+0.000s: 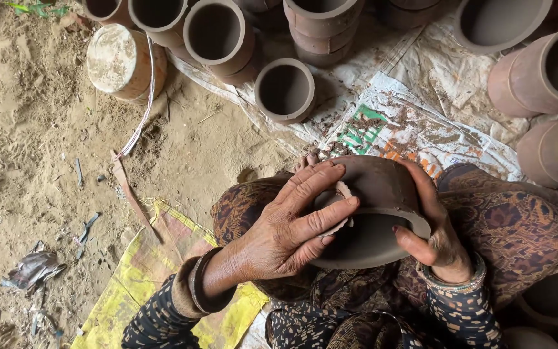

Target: The person picks up a clay pot and scrapes its exterior with a small ring. They then press the ring into the bottom of the pot, rotate it to carve a circular groove, and smooth the surface by hand before setting the pot back down.

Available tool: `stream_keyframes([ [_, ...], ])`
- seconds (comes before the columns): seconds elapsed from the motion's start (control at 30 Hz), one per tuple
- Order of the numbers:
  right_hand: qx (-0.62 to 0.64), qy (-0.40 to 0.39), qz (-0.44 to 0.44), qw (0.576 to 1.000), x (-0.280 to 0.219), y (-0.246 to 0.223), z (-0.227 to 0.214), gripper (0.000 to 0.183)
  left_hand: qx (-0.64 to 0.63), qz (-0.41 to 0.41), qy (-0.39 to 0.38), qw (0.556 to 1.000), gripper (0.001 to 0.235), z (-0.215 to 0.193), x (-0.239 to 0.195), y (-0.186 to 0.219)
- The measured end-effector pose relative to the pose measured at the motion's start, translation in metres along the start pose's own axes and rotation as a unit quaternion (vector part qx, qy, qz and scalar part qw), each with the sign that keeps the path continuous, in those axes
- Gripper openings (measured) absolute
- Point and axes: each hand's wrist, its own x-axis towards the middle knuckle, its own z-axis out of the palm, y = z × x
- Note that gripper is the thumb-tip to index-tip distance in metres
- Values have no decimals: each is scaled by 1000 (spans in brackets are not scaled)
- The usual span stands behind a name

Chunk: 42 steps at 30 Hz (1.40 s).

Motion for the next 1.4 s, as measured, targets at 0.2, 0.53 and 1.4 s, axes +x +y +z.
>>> stream_keyframes([
  [0.2, 42, -14, -2, 999, 0, -3, 4, 95, 50, 34, -57, 997, 44, -7, 27, 14],
  [0.53, 3, -51, -98, 994, 8, 5, 4, 95, 88, 110, -136, 981, 53, 13, 77, 11],
  [1.4, 171, -40, 6, 984, 14, -13, 13, 97, 10, 32, -97, 995, 50, -17, 61, 1],
])
